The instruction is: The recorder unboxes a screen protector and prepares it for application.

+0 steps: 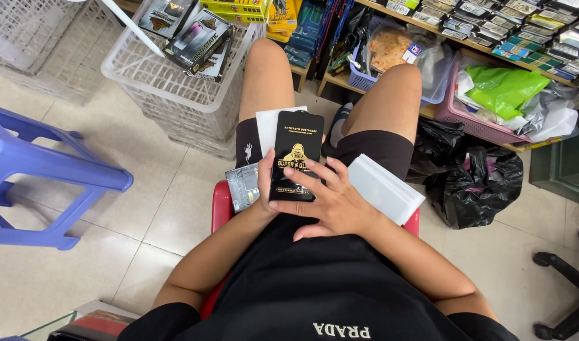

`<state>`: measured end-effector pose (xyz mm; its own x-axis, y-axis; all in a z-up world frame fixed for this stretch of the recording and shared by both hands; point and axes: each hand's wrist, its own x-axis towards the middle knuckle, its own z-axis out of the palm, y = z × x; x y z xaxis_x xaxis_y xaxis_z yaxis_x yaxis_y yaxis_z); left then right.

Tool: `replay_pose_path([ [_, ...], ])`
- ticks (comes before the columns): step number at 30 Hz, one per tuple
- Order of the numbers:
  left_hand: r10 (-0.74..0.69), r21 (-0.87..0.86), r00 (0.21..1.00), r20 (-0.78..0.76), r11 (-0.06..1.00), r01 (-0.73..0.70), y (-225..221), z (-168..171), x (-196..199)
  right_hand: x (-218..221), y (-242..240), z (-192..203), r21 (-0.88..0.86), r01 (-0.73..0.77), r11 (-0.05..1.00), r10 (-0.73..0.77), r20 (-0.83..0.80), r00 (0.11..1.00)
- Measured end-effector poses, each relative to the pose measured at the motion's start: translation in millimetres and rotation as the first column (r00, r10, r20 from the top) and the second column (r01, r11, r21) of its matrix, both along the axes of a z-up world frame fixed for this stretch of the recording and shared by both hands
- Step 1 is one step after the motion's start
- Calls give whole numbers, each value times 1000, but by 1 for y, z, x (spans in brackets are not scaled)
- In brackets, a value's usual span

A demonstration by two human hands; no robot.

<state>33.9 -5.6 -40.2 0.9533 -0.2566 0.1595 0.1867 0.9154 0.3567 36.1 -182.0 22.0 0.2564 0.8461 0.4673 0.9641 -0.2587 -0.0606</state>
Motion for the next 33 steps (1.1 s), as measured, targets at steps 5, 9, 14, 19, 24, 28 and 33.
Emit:
replay_pose_path([
  [5,-54,-32,998,24,998,54,1,-50,-1,0,-5,2,6,33,999,-33,-5,999],
  [9,-24,92,997,-73,995,31,0,-43,-7,-2,-7,4,3,53,999,-53,-48,997],
  [14,-33,37,991,-127,999,38,-4,-57,-11,-2,-11,6,24,71,997,-69,-52,996],
  [19,-127,26,988,-88,991,130,-7,-77,-12,14,-18,8,67,150,986,-144,-82,986],
  [24,-181,196,983,15,965,174,-11,-32,-19,31,-28,3,118,253,960,-241,-108,965],
  [28,-252,164,966,60,957,240,-11,-19,-18,38,-33,5,164,301,939,-271,-183,945],
  [33,-314,305,949,-8,903,301,-10,-30,-11,43,-39,19,264,384,885,-220,-490,844],
])
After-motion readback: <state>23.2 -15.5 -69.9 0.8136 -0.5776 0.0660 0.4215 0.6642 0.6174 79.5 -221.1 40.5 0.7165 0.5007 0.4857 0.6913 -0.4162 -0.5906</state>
